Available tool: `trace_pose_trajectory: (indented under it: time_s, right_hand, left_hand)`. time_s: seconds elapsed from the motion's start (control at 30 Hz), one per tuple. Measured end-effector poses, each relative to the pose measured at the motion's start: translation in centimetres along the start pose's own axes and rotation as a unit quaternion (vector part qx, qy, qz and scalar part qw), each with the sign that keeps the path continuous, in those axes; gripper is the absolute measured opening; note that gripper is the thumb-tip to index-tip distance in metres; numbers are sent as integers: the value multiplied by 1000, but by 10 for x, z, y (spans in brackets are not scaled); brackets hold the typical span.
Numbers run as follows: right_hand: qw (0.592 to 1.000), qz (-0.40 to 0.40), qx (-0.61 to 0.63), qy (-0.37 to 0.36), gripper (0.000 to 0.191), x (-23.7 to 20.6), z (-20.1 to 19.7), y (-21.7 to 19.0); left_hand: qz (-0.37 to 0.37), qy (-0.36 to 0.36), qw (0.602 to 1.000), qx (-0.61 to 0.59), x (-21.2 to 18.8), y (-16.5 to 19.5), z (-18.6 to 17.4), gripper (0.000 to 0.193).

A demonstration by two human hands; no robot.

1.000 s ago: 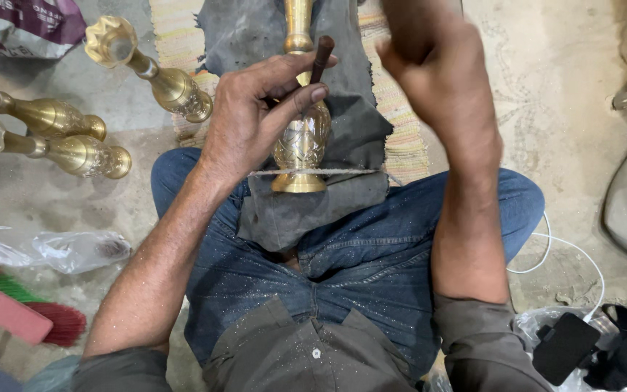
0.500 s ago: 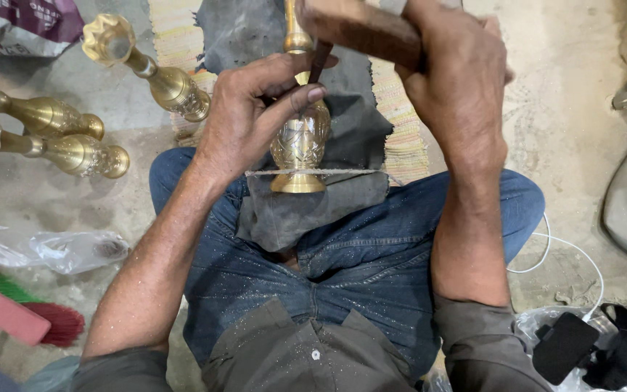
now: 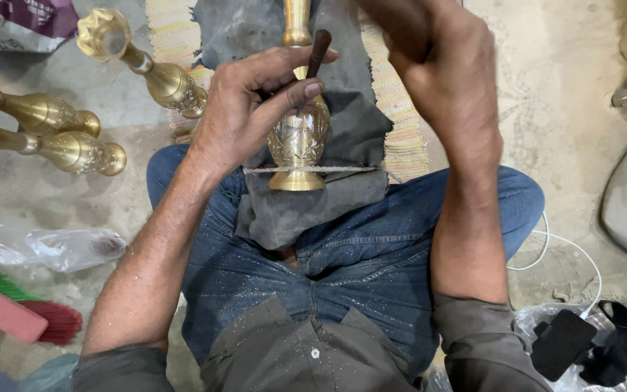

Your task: The person sits cross-legged on the floor with an engraved brass vase on their lap. They hold a punch against the vase's patterned surface and repeatedly strike it with a wooden mallet, repositioning the punch to work different spots of the design, occasionally steadying the vase and adjusting a cord around its base.

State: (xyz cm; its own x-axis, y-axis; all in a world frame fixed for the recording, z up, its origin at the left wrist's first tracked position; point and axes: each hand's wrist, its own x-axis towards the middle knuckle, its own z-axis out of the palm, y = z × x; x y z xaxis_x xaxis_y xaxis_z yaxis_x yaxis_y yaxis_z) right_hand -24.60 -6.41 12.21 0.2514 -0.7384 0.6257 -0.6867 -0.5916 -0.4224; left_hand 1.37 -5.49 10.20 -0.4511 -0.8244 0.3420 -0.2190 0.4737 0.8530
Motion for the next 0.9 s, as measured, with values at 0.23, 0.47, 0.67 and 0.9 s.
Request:
trace_pose_trajectory:
  time_s: [0.23,0.47,0.67,0.9]
  right_hand:
    - [999,27,-41,-3,26,1,1,2]
    - [996,47,-77,-6,25,1,2,3]
    - [992,-44,-106,41,41,1,4,-1]
    - [989,-23,-133,62,31,-3,5,12]
  left_hand:
    - [-12,-7,1000,-21,-1,-1,-1,32]
    - [-153,39,986,47,1,3,4,35]
    - [-32,76,992,94,-5,0,12,33]
    - [-12,98,989,107,-7,3,15,35]
